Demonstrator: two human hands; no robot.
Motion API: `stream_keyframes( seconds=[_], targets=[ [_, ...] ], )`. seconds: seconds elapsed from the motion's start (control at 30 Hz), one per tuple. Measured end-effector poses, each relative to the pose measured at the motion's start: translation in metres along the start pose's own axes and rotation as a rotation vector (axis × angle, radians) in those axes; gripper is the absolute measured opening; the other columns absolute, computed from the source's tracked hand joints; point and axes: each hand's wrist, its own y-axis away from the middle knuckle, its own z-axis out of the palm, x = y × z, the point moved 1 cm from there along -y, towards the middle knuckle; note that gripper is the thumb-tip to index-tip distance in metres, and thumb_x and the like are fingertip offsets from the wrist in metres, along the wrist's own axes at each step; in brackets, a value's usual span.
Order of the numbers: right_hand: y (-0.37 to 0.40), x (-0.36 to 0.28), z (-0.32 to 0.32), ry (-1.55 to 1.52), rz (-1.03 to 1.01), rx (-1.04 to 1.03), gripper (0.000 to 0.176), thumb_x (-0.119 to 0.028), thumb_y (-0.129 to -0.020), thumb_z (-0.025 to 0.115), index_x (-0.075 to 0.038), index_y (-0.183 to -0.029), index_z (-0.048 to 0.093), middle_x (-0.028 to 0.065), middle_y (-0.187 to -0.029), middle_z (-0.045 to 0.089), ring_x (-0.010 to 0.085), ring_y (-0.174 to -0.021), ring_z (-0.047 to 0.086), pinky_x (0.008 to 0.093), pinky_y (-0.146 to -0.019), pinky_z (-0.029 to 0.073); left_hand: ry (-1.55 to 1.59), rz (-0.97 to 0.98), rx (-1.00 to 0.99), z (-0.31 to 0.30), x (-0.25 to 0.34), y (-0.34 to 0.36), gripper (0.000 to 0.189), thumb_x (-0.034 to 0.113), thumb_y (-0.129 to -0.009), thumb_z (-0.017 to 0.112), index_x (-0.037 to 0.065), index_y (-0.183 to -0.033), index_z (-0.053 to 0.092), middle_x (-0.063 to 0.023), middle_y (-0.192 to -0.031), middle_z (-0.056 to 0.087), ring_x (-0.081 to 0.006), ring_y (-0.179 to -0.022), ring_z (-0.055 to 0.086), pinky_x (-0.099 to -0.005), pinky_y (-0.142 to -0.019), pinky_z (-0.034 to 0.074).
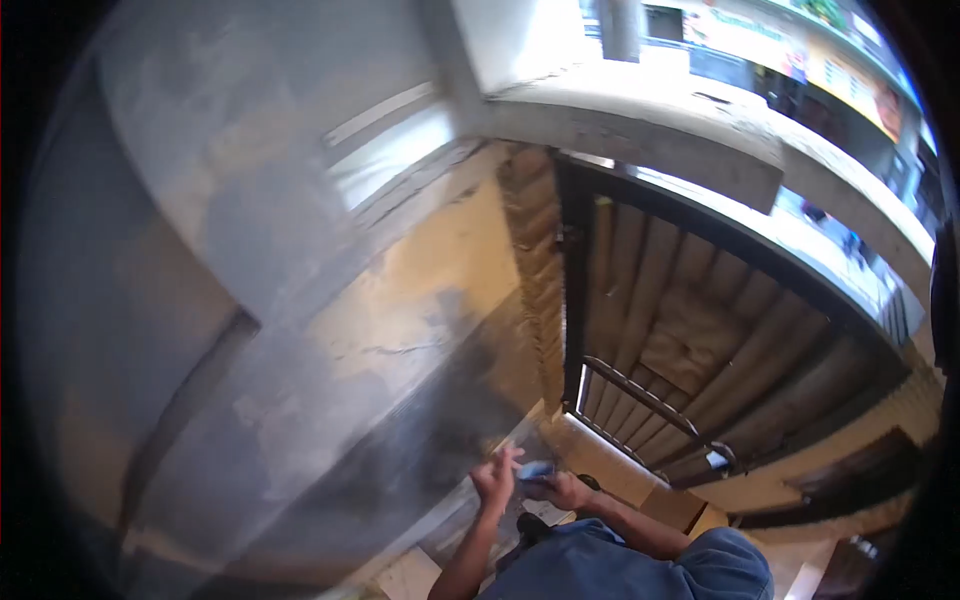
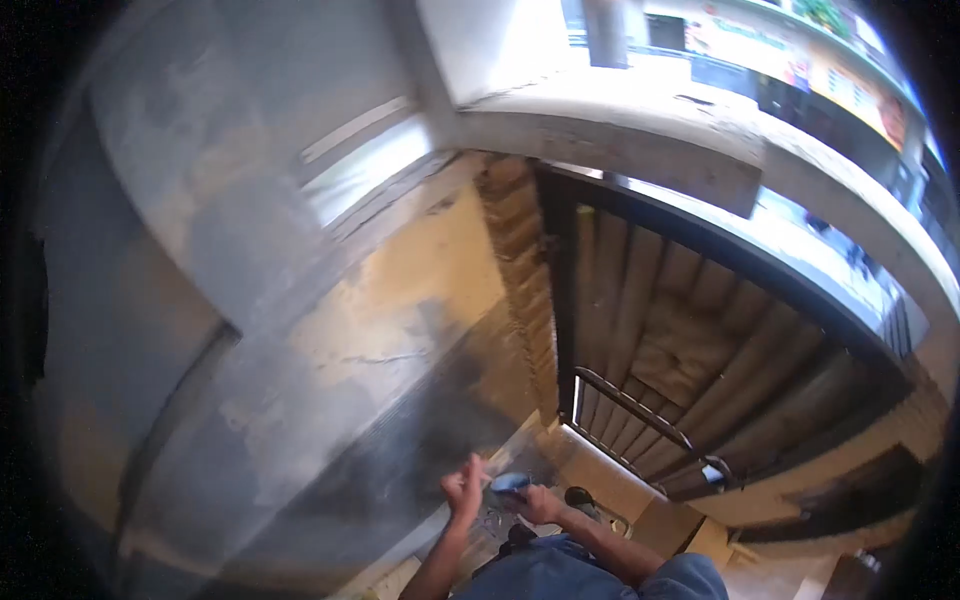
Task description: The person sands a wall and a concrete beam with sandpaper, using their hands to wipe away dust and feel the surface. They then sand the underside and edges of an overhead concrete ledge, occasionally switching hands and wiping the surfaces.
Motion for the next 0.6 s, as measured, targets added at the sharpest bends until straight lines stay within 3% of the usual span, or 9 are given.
stream_keyframes(
  seconds=[0.07,0.2,0.27,0.43,0.6],
  targets=[
    [0.006,-0.013,-0.022,-0.175,0.141,0.19,0.035,-0.037,-0.091,0.059,-0.008,-0.108,0.066,0.0223,-0.094,0.067,0.0393,-0.092,0.065,0.0452,-0.079,0.051,0.025,0.152,0.024,-0.003,-0.009,-0.041,0.044,0.023,-0.097,0.055,-0.002,-0.062,0.066,-0.0099,-0.08,0.073,-0.0162,-0.071,0.067,-0.0312,-0.068,0.052],
    [0.014,0.018,-0.046,-0.192,0.363,0.295,0.035,-0.034,-0.093,0.056,-0.008,-0.114,0.063,0.0204,-0.09,0.067,0.0331,-0.086,0.067,0.0414,-0.079,0.05,-0.091,0.333,0.006,-0.009,0.044,-0.105,0.039,0.021,-0.096,0.055,-0.001,-0.066,0.067,-0.0101,-0.078,0.072,-0.019,-0.069,0.068,-0.0333,-0.067,0.052],
    [0.016,0.027,-0.053,-0.305,0.352,0.44,0.033,-0.034,-0.093,0.056,-0.007,-0.11,0.065,0.0173,-0.089,0.068,0.0286,-0.087,0.066,0.0395,-0.08,0.05,-0.203,0.549,-0.065,-0.011,0.056,-0.136,0.031,0.016,-0.093,0.058,-0.001,-0.069,0.068,-0.0101,-0.076,0.072,-0.02,-0.068,0.068,-0.0329,-0.064,0.052],
    [0.008,0.051,-0.063,-0.463,0.63,0.502,0.041,-0.04,-0.092,0.056,-0.005,-0.112,0.064,0.0153,-0.098,0.069,0.0276,-0.095,0.064,0.04,-0.086,0.048,-0.448,0.995,-0.239,-0.013,0.088,-0.212,0.014,0.006,-0.083,0.068,0.001,-0.069,0.067,-0.0108,-0.08,0.07,-0.0271,-0.072,0.068,-0.0336,-0.065,0.053],
    [-0.029,0.03,-0.067,-0.665,0.71,0.686,0.053,-0.044,-0.092,0.055,-0.001,-0.121,0.06,0.02,-0.11,0.066,0.0289,-0.104,0.062,0.04,-0.091,0.046,-0.551,1.061,-0.43,-0.012,0.1,-0.283,0.013,0.007,-0.08,0.069,0.002,-0.069,0.065,-0.0107,-0.08,0.07,-0.0283,-0.072,0.068,-0.0363,-0.066,0.053]
  ],
)
